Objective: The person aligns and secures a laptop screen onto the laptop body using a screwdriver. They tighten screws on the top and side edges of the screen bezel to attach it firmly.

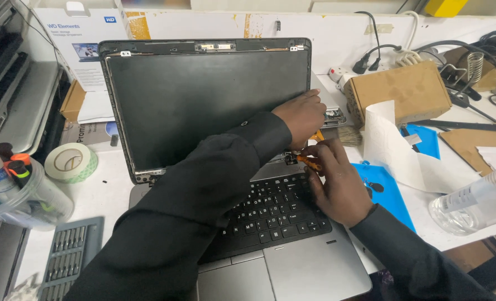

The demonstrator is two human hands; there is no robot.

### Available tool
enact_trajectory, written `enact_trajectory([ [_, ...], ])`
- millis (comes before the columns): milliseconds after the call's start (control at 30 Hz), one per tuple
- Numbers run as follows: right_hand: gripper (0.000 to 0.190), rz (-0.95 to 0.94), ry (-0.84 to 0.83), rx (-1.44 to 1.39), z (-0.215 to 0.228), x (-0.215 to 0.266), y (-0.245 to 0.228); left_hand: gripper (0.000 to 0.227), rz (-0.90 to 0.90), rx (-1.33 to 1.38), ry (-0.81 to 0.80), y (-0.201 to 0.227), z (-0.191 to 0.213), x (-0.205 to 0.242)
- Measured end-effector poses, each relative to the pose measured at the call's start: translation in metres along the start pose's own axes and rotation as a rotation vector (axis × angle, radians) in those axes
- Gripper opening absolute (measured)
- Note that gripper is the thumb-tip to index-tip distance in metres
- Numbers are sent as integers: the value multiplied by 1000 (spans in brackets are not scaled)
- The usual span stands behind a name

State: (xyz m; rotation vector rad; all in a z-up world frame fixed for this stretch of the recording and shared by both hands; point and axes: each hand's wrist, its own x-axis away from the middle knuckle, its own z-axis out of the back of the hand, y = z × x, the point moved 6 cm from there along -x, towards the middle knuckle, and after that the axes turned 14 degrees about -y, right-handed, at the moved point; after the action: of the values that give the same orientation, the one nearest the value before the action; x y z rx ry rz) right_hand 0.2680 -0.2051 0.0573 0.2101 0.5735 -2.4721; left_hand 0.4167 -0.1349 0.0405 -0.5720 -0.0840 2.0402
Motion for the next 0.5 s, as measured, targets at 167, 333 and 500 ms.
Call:
enact_trajectory([
  [167,32,58,-6,-35,-2,-1,0,49,214,111,97,-44,70,19],
  [333,47,328,-19,-83,-1,1,-8,85,803,-184,200,-108,143,102],
  [500,43,344,-3,-187,-3,5,-5,64,866,-127,124,-116,132,121],
])
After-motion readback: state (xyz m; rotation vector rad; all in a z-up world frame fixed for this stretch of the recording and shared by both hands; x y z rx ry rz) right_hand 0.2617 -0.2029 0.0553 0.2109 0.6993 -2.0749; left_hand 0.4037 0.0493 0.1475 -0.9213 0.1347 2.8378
